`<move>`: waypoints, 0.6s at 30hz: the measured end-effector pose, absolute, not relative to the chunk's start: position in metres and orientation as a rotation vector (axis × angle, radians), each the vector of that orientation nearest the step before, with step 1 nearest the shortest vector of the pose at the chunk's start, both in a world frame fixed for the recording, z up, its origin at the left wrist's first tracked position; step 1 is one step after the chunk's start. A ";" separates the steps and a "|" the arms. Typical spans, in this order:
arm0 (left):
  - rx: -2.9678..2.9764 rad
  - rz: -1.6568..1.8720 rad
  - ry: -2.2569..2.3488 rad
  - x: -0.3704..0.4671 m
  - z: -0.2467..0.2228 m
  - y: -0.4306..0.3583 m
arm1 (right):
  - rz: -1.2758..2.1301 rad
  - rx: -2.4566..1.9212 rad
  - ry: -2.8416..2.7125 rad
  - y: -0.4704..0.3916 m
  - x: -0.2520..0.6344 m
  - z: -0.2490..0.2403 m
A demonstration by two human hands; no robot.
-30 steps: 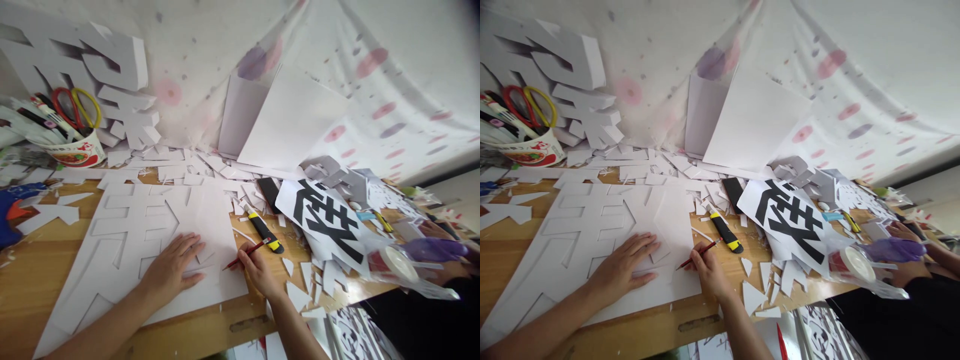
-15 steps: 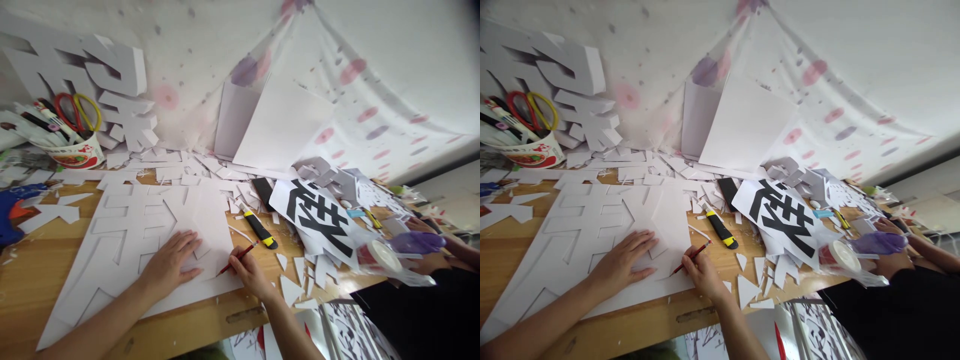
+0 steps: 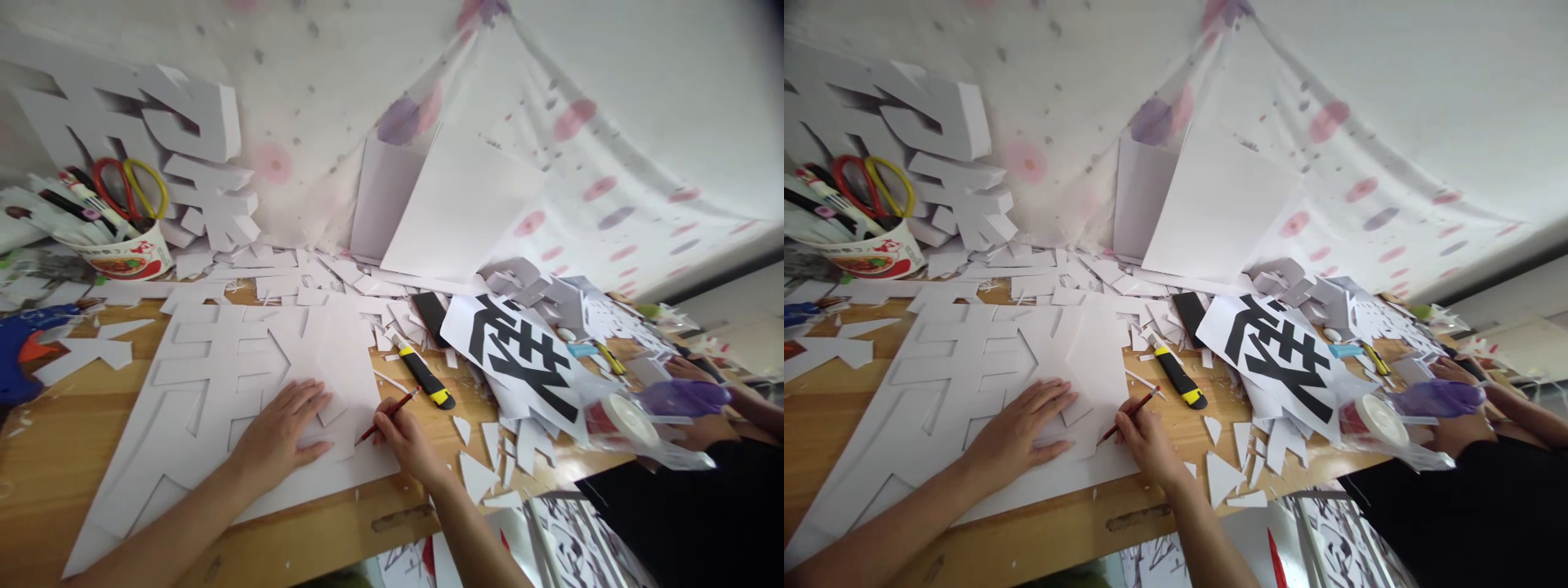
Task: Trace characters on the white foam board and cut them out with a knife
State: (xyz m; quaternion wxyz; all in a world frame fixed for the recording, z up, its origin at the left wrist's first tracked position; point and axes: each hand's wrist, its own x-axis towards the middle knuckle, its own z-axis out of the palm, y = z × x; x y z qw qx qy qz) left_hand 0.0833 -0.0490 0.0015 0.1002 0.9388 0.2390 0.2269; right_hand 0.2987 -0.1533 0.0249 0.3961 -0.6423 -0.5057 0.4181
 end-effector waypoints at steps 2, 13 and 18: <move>2.776 0.663 0.709 0.083 0.002 -0.049 | 1.035 -1.610 -1.227 -0.152 0.298 0.023; 2.770 0.637 0.711 0.083 0.001 -0.048 | 0.909 -1.465 -1.027 -0.156 0.295 0.011; 2.750 0.651 0.723 0.083 0.002 -0.049 | 0.844 -1.404 -1.105 -0.156 0.295 0.014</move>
